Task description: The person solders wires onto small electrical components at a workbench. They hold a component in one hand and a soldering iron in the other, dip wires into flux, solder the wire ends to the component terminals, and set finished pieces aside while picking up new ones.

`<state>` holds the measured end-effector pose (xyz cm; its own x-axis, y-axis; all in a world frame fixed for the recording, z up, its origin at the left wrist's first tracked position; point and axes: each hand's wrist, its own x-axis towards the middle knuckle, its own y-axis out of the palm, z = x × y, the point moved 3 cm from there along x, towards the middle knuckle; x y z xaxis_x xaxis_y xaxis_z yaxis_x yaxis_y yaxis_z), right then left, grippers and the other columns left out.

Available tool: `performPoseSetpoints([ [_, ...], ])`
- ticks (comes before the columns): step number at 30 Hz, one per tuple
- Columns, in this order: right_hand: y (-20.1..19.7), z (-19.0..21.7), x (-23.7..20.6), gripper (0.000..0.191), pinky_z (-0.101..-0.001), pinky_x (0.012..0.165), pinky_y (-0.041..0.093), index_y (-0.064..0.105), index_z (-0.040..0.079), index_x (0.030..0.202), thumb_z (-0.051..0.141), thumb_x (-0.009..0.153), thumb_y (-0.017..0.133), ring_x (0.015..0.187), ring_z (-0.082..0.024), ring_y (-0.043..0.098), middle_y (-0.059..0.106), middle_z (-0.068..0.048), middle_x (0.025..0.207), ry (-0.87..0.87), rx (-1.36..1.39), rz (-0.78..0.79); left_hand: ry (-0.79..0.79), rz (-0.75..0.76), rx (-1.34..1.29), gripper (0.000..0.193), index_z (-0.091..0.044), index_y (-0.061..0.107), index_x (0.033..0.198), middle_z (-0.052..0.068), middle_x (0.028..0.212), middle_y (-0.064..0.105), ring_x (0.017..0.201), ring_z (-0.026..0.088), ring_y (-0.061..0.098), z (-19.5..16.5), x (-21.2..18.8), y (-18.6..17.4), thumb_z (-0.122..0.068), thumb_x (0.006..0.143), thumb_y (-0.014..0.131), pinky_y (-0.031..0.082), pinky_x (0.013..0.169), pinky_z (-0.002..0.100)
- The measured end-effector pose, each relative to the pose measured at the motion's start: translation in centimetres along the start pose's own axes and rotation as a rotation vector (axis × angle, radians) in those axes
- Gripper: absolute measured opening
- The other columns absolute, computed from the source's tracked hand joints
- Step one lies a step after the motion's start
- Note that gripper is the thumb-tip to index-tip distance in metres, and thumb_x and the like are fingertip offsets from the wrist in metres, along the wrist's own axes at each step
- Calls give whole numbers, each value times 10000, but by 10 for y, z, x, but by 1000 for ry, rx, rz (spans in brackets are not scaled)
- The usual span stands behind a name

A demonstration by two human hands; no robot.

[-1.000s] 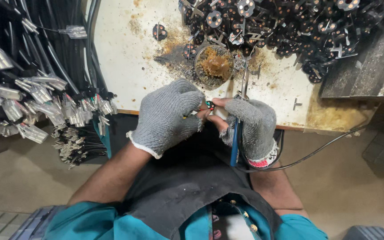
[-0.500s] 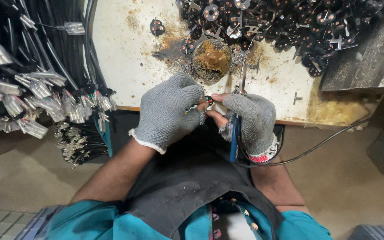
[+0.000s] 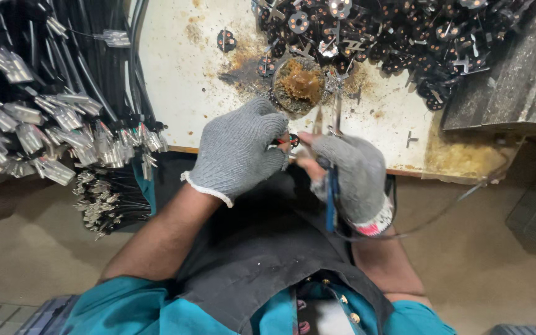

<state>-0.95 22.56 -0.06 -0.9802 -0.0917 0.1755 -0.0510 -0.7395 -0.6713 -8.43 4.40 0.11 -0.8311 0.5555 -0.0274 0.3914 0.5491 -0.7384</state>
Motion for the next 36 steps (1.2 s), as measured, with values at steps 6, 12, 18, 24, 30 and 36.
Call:
performPoseSetpoints([
  [6, -7, -8, -24, 534, -375, 642, 481, 679, 50, 1142, 555, 982, 610, 708, -267, 627, 643, -74, 814, -97, 50, -77, -25, 7, -18, 124, -148, 683, 840, 74, 936, 663, 808, 321, 685, 3, 1, 3, -223, 778, 760, 527, 662, 453],
  [12, 3, -22, -30, 231, -434, 627, 484, 743, 54, 1007, 276, 950, 713, 667, -302, 635, 627, -83, 739, -309, -13, -10, 11, -13, -24, 115, -150, 685, 865, 73, 938, 661, 828, 315, 683, 7, 2, 5, -224, 804, 749, 524, 662, 450],
  [18, 2, -21, -29, 192, -438, 654, 483, 730, 75, 1009, 244, 919, 718, 697, -305, 648, 649, -85, 769, -277, -16, 23, 45, -6, -23, 153, -143, 668, 890, 81, 934, 651, 824, 318, 678, 8, 2, 4, -215, 801, 769, 519, 652, 447],
  [24, 9, -28, -32, 176, -447, 621, 477, 751, 111, 1003, 251, 898, 732, 660, -295, 639, 646, -59, 736, -295, -90, 104, 56, 28, -44, 167, -147, 651, 865, 88, 915, 637, 812, 326, 672, 10, 4, 2, -193, 775, 784, 506, 638, 453],
  [30, 11, -31, -35, 179, -453, 611, 469, 749, 131, 997, 254, 867, 747, 659, -297, 642, 661, -50, 739, -318, -123, 131, 27, 44, -44, 143, -150, 659, 842, 82, 901, 638, 798, 326, 671, 9, 7, 2, -204, 782, 778, 508, 642, 455],
  [36, 7, -25, -31, 196, -458, 644, 489, 740, 94, 1009, 256, 899, 727, 683, -310, 647, 658, -75, 750, -307, -80, 68, -7, 54, -51, 137, -142, 667, 827, 89, 895, 642, 799, 337, 669, 10, 7, 3, -239, 782, 752, 505, 649, 467],
])
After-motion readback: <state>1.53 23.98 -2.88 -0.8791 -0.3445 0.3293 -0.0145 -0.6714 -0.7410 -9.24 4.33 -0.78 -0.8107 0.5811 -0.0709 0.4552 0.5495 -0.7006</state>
